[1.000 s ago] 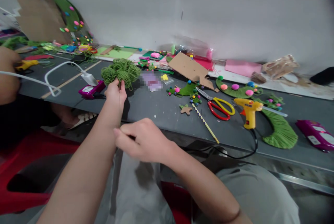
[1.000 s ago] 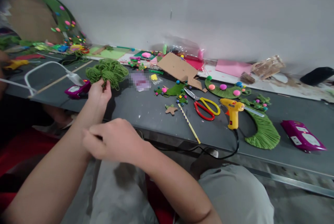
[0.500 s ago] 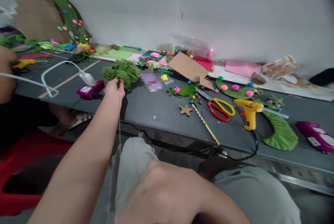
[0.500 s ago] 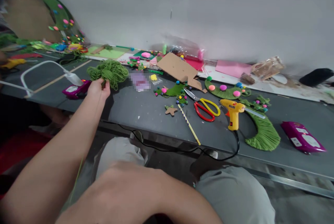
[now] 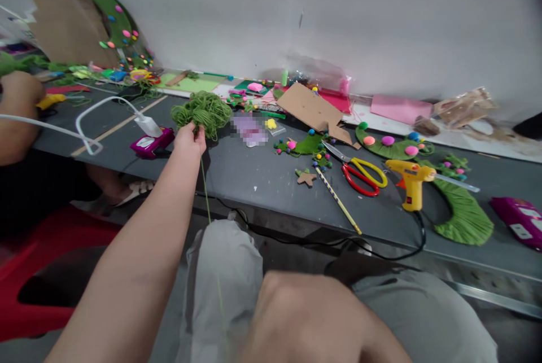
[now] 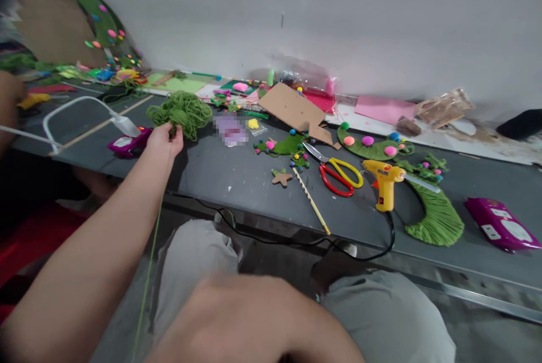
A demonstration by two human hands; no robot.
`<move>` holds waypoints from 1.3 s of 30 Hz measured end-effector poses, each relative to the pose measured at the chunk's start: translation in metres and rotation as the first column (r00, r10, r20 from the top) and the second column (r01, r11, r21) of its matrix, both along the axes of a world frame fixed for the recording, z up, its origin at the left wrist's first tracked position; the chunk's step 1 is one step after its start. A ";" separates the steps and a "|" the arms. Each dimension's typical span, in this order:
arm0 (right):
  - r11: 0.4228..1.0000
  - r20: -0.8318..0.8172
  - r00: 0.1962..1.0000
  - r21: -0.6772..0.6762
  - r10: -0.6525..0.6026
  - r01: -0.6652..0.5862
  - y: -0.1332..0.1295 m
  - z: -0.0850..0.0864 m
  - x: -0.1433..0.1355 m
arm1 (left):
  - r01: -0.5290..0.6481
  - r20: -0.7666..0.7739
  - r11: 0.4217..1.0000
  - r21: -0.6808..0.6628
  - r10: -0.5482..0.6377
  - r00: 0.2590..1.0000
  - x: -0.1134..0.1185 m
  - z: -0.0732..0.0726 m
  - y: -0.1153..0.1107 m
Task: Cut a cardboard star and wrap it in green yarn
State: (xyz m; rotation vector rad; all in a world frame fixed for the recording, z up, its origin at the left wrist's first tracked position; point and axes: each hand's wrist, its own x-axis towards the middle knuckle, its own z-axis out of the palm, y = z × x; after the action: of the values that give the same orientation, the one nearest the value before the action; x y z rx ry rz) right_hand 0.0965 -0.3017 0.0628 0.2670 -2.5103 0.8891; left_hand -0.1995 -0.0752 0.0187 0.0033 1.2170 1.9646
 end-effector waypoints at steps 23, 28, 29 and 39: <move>0.794 0.510 0.850 -0.457 -0.135 0.401 0.069 0.013 0.070 | 0.449 -0.230 0.891 0.061 -0.425 0.875 0.041 -0.014 -0.127; 0.541 0.653 0.533 -0.218 -0.538 0.812 0.098 0.004 0.124 | 0.538 -0.223 0.836 0.104 -0.507 0.832 0.047 -0.012 -0.153; 0.389 0.610 0.276 0.057 -0.742 0.919 0.105 -0.001 0.133 | 0.539 -0.230 0.835 0.111 -0.506 0.831 0.048 -0.011 -0.156; 0.112 0.520 -0.390 0.696 -0.760 0.710 0.162 -0.037 0.165 | 0.529 -0.449 0.844 0.086 -0.441 0.777 0.063 0.001 -0.182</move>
State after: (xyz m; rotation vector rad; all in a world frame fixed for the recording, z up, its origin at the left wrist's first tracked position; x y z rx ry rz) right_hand 0.2619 -0.1393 0.0254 -2.4159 -2.3534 0.1718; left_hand -0.1366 -0.2570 0.0195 0.8107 1.1118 1.6466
